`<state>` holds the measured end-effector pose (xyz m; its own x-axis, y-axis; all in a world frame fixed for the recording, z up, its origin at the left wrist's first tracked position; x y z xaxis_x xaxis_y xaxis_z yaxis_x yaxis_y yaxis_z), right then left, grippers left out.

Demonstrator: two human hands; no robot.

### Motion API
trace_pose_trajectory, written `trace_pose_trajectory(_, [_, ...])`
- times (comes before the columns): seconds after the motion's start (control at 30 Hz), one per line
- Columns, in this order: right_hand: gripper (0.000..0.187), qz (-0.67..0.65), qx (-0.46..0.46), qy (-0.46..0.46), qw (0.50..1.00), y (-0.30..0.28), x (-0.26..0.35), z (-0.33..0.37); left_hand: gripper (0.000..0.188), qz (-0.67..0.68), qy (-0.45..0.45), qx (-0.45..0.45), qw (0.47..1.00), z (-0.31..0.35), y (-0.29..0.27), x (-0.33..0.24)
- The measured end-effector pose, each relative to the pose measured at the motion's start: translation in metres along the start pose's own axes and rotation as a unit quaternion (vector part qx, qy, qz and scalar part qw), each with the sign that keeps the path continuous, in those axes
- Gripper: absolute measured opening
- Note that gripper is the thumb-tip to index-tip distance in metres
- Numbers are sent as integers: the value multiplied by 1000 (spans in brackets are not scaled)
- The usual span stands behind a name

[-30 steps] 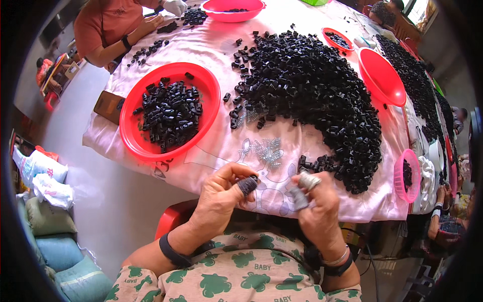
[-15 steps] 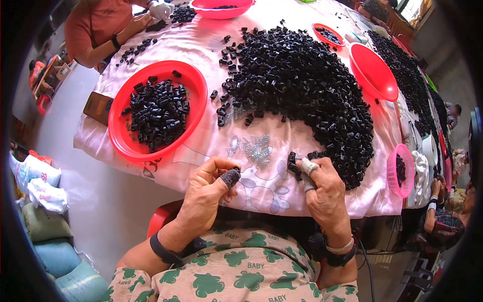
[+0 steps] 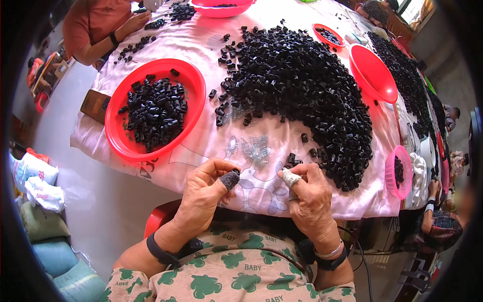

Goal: Assembling small black plastic components by hand at a production table.

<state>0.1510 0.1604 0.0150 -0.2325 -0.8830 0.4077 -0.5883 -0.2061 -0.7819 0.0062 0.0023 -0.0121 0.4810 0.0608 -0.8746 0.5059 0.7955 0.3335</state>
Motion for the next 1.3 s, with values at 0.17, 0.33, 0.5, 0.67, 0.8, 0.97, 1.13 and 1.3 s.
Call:
trace_pose_trajectory(0.17, [35,-28,-94,110,989,-5,-31,-4,16,-7,0,2,1000,1,0,1])
trace_pose_trajectory(0.33, [32,76,-75,74,992,6,-35,-6,16,-16,2,8,1000,-1,0,2])
trace_pose_trajectory(0.5, [29,84,-55,21,995,7,-25,-11,18,-27,13,7,1000,0,0,1])
trace_pose_trajectory(0.67, [27,38,-75,39,996,10,-28,-12,19,-33,22,12,999,0,1,1])
trace_pose_trajectory(0.8, [24,43,-87,27,995,10,-31,-11,17,-33,10,10,999,2,1,-1])
trace_pose_trajectory(0.97, [27,43,-130,37,990,-2,-38,-7,19,-29,8,15,999,0,0,-1])
trace_pose_trajectory(1.13, [40,-27,-114,72,991,-9,-39,-2,19,-21,8,13,1000,-1,-1,0])
trace_pose_trajectory(1.3, [26,-281,-173,295,897,-2,-50,5,19,-19,8,22,1000,-3,-2,3])
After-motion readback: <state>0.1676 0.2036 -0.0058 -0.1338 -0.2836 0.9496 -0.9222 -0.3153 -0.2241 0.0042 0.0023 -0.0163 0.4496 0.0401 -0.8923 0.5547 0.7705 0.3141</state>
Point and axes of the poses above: each hand's wrist, its own z-axis away from the middle knuckle, its own y-axis out of the palm, x = y × z, the point moved 1 cm from there along -z, towards the middle knuckle, and after that the axes turned 11 degrees about -x, right-handed, at the moved point
